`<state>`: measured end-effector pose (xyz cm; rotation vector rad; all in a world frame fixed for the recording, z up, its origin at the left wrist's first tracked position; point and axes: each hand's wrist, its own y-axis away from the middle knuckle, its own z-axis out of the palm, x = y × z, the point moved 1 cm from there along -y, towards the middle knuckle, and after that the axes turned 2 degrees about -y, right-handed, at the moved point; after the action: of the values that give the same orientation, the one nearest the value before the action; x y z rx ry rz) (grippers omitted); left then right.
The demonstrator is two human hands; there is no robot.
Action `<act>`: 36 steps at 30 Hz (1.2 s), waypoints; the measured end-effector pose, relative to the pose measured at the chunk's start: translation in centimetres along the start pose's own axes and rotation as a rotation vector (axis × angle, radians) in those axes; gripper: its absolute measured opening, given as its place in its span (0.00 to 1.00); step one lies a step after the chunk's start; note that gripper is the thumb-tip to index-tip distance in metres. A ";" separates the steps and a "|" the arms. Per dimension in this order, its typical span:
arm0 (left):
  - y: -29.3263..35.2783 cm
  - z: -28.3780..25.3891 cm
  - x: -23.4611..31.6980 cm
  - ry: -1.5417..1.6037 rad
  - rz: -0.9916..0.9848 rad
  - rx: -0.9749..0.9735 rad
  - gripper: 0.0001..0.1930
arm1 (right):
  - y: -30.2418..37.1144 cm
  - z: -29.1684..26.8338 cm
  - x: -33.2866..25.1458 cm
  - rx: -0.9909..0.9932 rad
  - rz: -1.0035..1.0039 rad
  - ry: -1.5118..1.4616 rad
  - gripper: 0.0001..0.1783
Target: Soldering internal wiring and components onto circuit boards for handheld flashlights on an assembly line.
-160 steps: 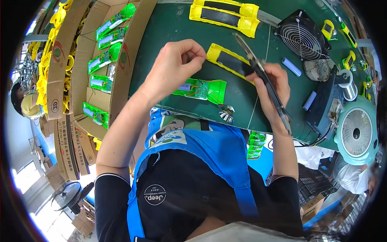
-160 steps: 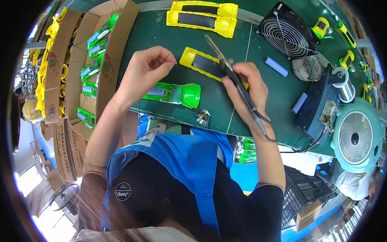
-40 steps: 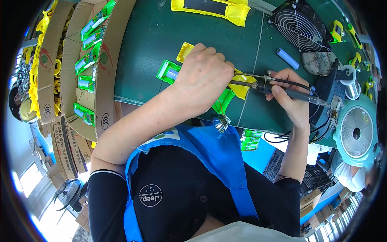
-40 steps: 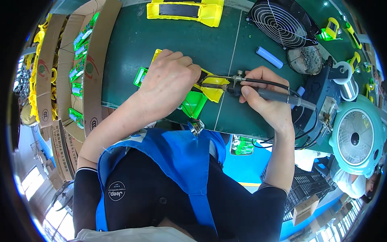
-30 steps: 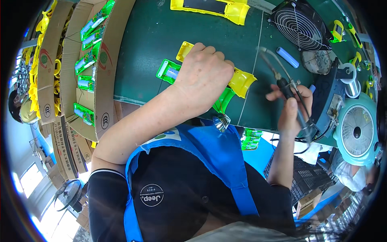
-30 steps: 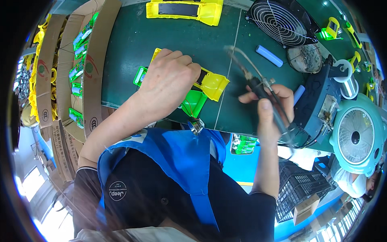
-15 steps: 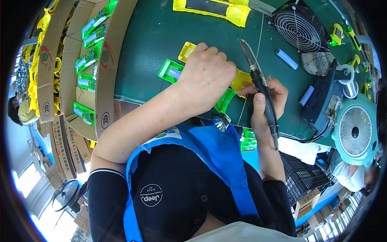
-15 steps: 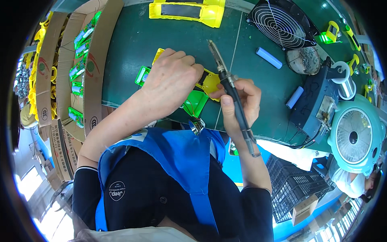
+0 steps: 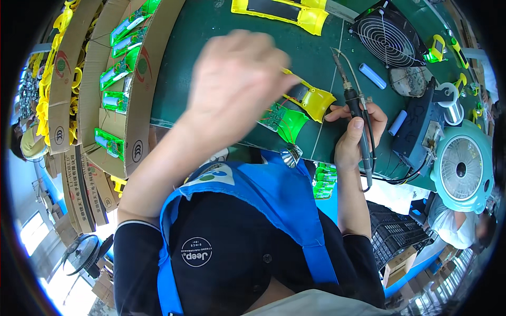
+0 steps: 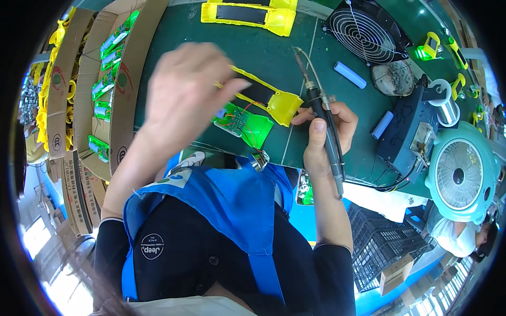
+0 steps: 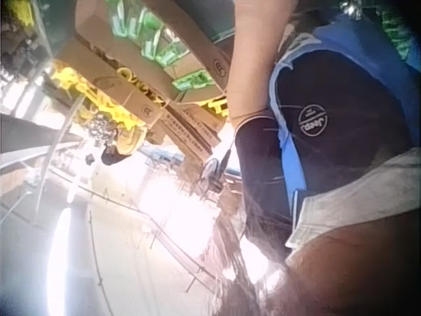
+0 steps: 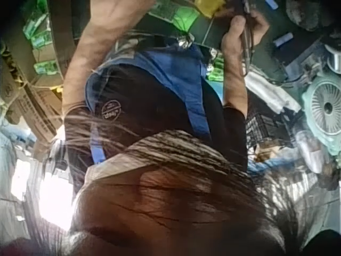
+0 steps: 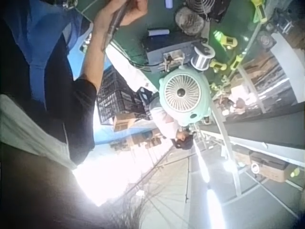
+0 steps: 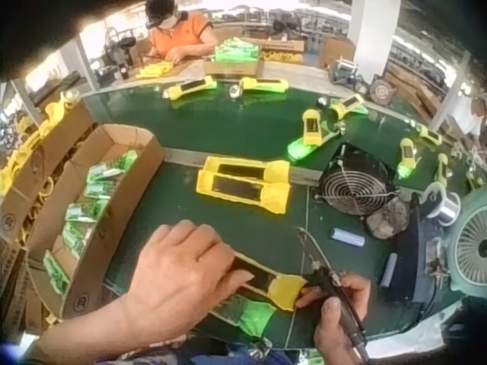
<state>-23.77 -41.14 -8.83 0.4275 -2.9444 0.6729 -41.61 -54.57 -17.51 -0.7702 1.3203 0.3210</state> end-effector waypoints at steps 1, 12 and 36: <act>1.0 -1.6 -0.7 -0.066 -0.102 -0.028 0.15 | 0.0 -0.1 0.0 0.013 0.024 0.006 0.23; 11.0 -1.8 -2.3 0.596 -0.452 -0.056 0.09 | -0.3 0.2 0.0 0.061 -0.022 0.039 0.20; 4.6 1.7 0.1 0.384 -0.010 -0.269 0.07 | -1.8 -3.4 -2.1 -0.302 0.567 -0.152 0.16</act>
<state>-25.23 -37.93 -12.20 0.2528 -2.6112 0.3064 -43.52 -57.69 -15.09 -0.5903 1.3433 1.0298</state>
